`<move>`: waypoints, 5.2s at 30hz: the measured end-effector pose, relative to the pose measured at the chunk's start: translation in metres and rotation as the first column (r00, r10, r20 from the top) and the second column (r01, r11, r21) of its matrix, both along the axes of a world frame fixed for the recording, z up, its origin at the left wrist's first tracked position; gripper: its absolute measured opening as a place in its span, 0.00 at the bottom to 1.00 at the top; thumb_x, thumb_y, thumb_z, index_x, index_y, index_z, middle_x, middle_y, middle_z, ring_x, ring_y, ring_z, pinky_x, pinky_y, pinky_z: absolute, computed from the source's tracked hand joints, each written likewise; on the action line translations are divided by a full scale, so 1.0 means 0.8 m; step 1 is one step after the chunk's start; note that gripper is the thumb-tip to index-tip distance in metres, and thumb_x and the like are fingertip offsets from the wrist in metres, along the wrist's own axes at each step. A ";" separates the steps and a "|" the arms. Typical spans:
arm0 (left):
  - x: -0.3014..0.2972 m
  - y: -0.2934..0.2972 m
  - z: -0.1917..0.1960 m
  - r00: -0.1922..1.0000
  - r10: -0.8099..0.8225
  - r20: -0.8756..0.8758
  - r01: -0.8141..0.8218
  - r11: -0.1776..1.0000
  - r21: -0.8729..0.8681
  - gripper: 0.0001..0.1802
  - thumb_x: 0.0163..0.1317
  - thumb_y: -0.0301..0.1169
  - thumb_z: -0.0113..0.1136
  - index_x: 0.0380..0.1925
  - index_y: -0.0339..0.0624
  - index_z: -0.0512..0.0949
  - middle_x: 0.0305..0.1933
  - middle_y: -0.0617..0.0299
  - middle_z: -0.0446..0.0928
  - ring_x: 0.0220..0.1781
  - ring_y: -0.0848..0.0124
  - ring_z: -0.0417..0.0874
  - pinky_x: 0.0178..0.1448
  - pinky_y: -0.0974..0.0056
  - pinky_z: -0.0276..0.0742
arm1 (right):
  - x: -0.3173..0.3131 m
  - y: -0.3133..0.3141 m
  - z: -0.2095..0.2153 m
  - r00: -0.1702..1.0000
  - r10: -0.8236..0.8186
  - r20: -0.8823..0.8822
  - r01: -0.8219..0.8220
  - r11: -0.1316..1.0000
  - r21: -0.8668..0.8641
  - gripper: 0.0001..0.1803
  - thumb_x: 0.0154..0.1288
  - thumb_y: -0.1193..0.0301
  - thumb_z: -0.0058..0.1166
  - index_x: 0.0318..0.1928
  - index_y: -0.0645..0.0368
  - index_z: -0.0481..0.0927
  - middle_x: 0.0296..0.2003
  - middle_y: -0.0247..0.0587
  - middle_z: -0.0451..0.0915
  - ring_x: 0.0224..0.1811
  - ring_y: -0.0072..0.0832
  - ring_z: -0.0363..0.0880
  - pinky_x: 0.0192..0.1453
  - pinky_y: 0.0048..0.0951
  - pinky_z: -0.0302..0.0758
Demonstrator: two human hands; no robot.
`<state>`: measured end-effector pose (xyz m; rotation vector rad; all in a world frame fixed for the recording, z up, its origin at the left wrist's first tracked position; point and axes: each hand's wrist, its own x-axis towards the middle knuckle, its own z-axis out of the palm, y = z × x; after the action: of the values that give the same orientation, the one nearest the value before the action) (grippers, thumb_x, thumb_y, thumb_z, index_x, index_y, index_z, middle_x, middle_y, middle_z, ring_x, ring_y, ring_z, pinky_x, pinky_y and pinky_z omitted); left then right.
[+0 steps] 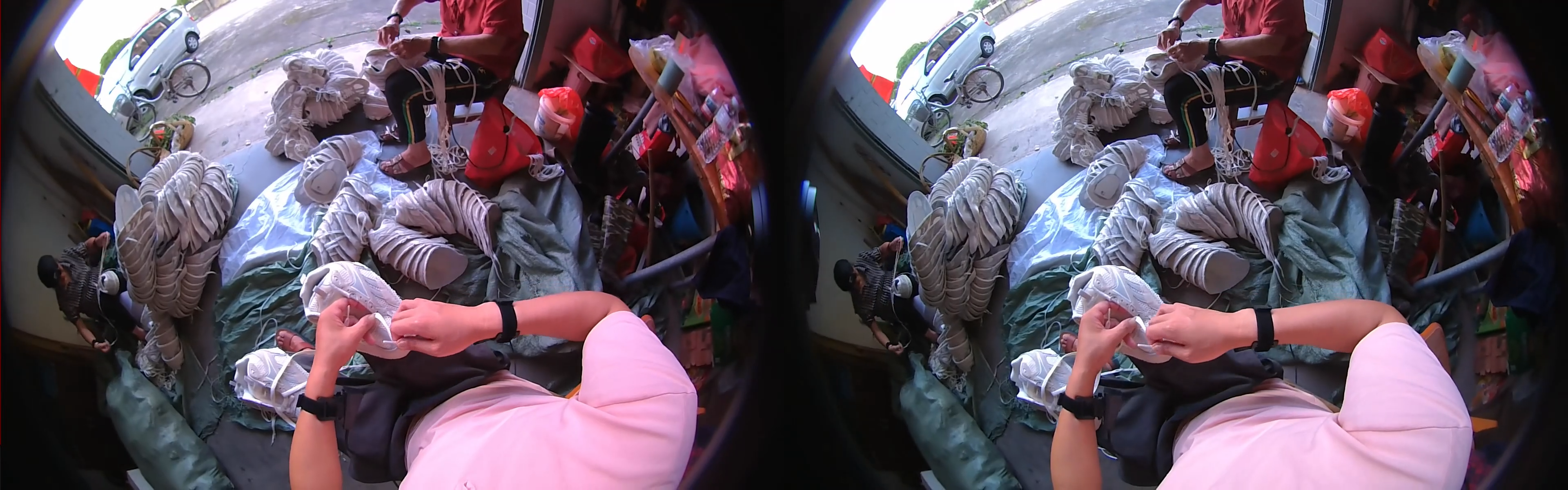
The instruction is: Inserting laces into white sneakers and preparing them for packing.
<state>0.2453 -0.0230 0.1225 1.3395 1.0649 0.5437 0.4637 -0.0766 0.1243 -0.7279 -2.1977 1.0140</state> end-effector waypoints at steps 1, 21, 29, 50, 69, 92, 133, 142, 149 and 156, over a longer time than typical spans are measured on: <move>-0.002 0.001 0.000 1.000 0.001 0.000 -0.001 1.000 0.000 0.10 0.57 0.23 0.63 0.38 0.31 0.75 0.28 0.60 0.81 0.22 0.75 0.81 0.27 0.72 0.74 | -0.002 -0.002 0.004 1.000 -0.007 0.023 0.007 0.999 0.032 0.07 0.66 0.70 0.51 0.33 0.60 0.74 0.32 0.45 0.76 0.40 0.46 0.73 0.48 0.44 0.69; -0.021 -0.001 -0.002 0.999 0.003 0.033 -0.003 1.000 -0.006 0.10 0.56 0.22 0.64 0.36 0.29 0.76 0.30 0.58 0.81 0.23 0.73 0.81 0.28 0.71 0.77 | -0.027 -0.012 0.014 0.985 -0.173 -0.025 0.165 0.967 -0.196 0.08 0.69 0.70 0.49 0.36 0.63 0.74 0.27 0.50 0.76 0.32 0.47 0.77 0.37 0.42 0.72; -0.028 0.003 0.002 0.999 -0.021 0.026 0.022 0.999 -0.032 0.11 0.54 0.21 0.62 0.37 0.28 0.75 0.32 0.57 0.81 0.24 0.72 0.83 0.29 0.70 0.77 | -0.028 0.013 0.000 0.923 -0.352 0.158 0.385 0.873 -0.300 0.12 0.69 0.66 0.53 0.42 0.63 0.81 0.31 0.55 0.81 0.33 0.45 0.82 0.38 0.38 0.75; -0.040 0.006 -0.006 0.998 -0.044 0.049 0.045 0.999 -0.017 0.11 0.56 0.21 0.62 0.39 0.28 0.75 0.31 0.57 0.81 0.24 0.71 0.83 0.28 0.70 0.76 | -0.056 0.028 -0.005 0.838 -0.409 0.361 0.367 0.912 0.182 0.12 0.63 0.66 0.53 0.27 0.60 0.76 0.24 0.46 0.78 0.28 0.43 0.81 0.33 0.40 0.78; -0.055 0.006 -0.002 0.997 -0.044 0.071 0.048 0.997 -0.055 0.13 0.57 0.22 0.63 0.40 0.28 0.75 0.32 0.57 0.80 0.24 0.72 0.83 0.29 0.72 0.75 | -0.037 0.053 -0.011 0.921 -0.378 0.098 0.385 0.920 -0.074 0.21 0.67 0.65 0.55 0.56 0.62 0.74 0.56 0.53 0.74 0.61 0.47 0.71 0.65 0.42 0.67; -0.051 0.013 0.012 0.996 -0.047 0.072 0.061 0.978 -0.201 0.12 0.58 0.24 0.62 0.40 0.29 0.78 0.30 0.59 0.80 0.26 0.73 0.82 0.31 0.71 0.76 | -0.029 0.074 -0.042 0.999 -0.012 -0.033 0.006 0.983 -0.184 0.46 0.62 0.67 0.63 0.75 0.50 0.50 0.76 0.51 0.43 0.77 0.43 0.50 0.76 0.37 0.52; -0.036 0.030 0.037 0.988 -0.124 -0.090 0.106 0.978 -0.180 0.08 0.63 0.21 0.52 0.39 0.27 0.77 0.30 0.59 0.80 0.25 0.70 0.84 0.30 0.68 0.75 | -0.077 0.115 0.009 0.958 -0.225 0.176 0.239 0.969 -0.063 0.45 0.48 0.66 0.63 0.69 0.63 0.63 0.62 0.78 0.62 0.66 0.59 0.66 0.69 0.41 0.64; -0.046 0.034 0.029 0.986 -0.154 -0.066 0.138 0.969 -0.206 0.09 0.64 0.26 0.58 0.41 0.31 0.79 0.32 0.60 0.82 0.27 0.72 0.83 0.34 0.66 0.78 | -0.086 0.110 0.020 0.953 -0.226 0.201 0.244 0.967 -0.073 0.45 0.48 0.66 0.65 0.68 0.62 0.64 0.63 0.78 0.61 0.64 0.61 0.67 0.67 0.42 0.67; -0.058 0.039 0.013 0.991 -0.133 -0.018 0.127 0.970 -0.205 0.10 0.62 0.21 0.58 0.43 0.31 0.77 0.33 0.58 0.82 0.22 0.70 0.82 0.27 0.67 0.75 | -0.095 0.113 0.017 0.953 -0.233 0.196 0.236 0.972 0.006 0.46 0.47 0.63 0.69 0.67 0.61 0.65 0.62 0.79 0.62 0.61 0.63 0.70 0.64 0.44 0.69; -0.065 0.039 0.013 0.996 -0.087 0.027 0.091 0.971 -0.223 0.10 0.61 0.24 0.61 0.43 0.35 0.76 0.26 0.62 0.78 0.20 0.74 0.79 0.23 0.70 0.70 | -0.105 0.112 0.022 0.955 -0.238 0.175 0.233 0.971 0.053 0.44 0.46 0.66 0.68 0.67 0.58 0.67 0.61 0.78 0.64 0.57 0.64 0.72 0.61 0.46 0.72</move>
<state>0.1934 0.0086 0.1329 1.1752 1.0153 0.3559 0.3794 0.0130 0.1416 -1.0762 -2.2059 0.8182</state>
